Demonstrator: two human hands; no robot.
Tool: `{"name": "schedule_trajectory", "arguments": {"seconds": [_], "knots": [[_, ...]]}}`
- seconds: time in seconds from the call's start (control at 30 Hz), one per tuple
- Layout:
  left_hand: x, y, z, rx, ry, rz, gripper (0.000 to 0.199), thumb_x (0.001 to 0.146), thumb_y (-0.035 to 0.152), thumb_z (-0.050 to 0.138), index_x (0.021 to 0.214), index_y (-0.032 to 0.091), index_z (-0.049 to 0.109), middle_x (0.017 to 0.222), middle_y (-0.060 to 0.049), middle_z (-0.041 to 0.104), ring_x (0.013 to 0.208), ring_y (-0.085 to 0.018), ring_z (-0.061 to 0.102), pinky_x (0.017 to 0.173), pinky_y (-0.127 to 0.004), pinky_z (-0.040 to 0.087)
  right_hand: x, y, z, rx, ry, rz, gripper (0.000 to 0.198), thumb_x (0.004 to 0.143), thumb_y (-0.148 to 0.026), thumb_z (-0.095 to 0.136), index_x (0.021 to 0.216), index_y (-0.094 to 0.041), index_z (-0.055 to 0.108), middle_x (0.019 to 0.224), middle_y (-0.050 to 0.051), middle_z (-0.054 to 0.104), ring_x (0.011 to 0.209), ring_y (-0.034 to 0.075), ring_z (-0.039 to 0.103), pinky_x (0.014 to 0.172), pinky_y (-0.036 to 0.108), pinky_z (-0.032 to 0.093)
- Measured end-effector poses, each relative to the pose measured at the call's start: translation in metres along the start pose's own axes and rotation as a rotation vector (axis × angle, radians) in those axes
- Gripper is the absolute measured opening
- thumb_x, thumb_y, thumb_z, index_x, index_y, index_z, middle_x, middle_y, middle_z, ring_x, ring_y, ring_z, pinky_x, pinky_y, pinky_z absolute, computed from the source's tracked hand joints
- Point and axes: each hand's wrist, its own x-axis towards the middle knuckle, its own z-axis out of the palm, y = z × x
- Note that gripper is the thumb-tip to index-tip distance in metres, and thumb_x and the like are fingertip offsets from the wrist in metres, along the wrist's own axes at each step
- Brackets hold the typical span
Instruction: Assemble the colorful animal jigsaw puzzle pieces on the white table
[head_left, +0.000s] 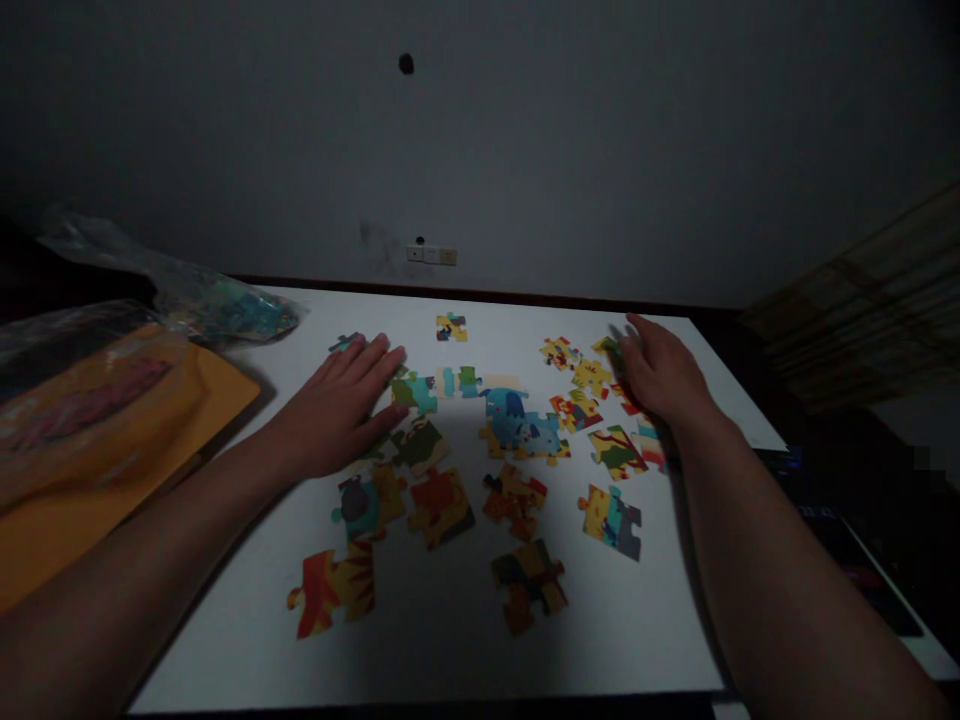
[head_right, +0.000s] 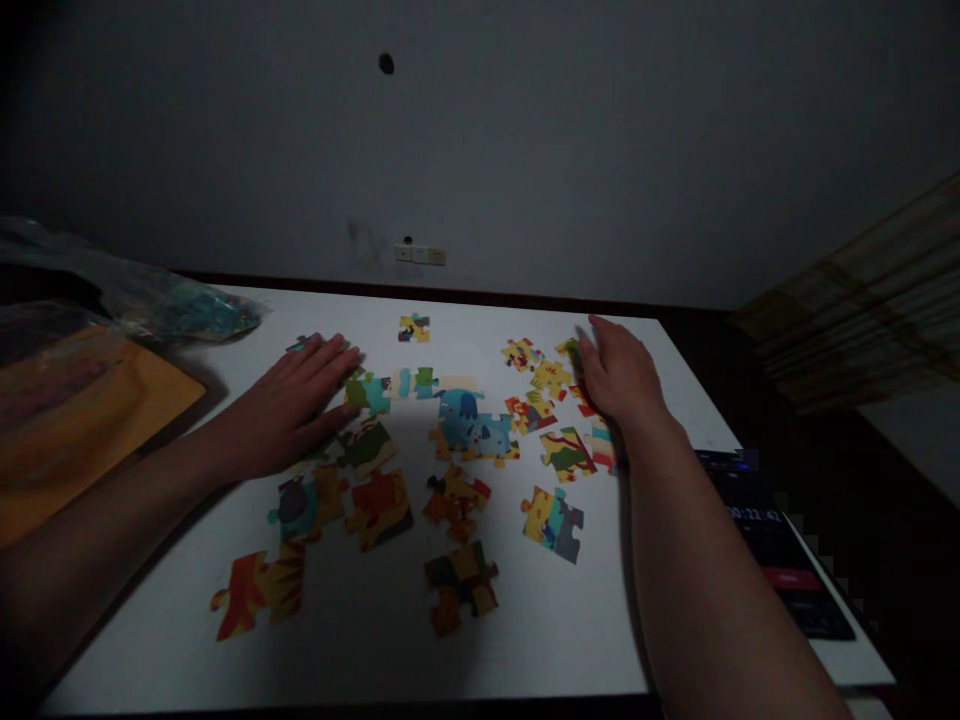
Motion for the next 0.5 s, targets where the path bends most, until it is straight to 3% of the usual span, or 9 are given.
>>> {"name": "schedule_trajectory", "arguments": {"seconds": [0.17, 0.33, 0.5], "knots": [[-0.001, 0.001, 0.002, 0.025, -0.066, -0.021, 0.084, 0.114, 0.069, 0.041, 0.182, 0.019, 0.037, 0.192, -0.019, 0.022, 0.179, -0.046, 0.017, 0.142, -0.068, 0.022, 0.001, 0.009, 0.011, -0.091, -0.158, 0.004, 0.075, 0.111, -0.067, 0.036, 0.164, -0.021, 0.063, 0.176, 0.018, 0.055, 0.167, 0.043, 0.045, 0.135, 0.067, 0.039], [-0.002, 0.003, 0.001, 0.024, -0.072, -0.021, 0.085, 0.115, 0.071, 0.038, 0.183, 0.021, 0.034, 0.192, -0.019, 0.023, 0.179, -0.044, 0.018, 0.142, -0.069, 0.021, 0.002, 0.011, 0.01, -0.084, -0.168, 0.007, 0.079, 0.11, -0.067, 0.036, 0.163, -0.015, 0.064, 0.175, 0.022, 0.055, 0.166, 0.046, 0.046, 0.137, 0.066, 0.037], [-0.002, 0.003, -0.004, -0.017, -0.064, -0.016, 0.086, 0.114, 0.068, 0.044, 0.182, 0.017, 0.033, 0.192, -0.021, 0.02, 0.179, -0.047, 0.016, 0.142, -0.07, 0.021, 0.002, 0.006, 0.003, -0.041, -0.132, 0.003, 0.075, 0.111, -0.066, 0.039, 0.163, -0.017, 0.063, 0.175, 0.021, 0.055, 0.166, 0.046, 0.047, 0.136, 0.069, 0.038]]}}
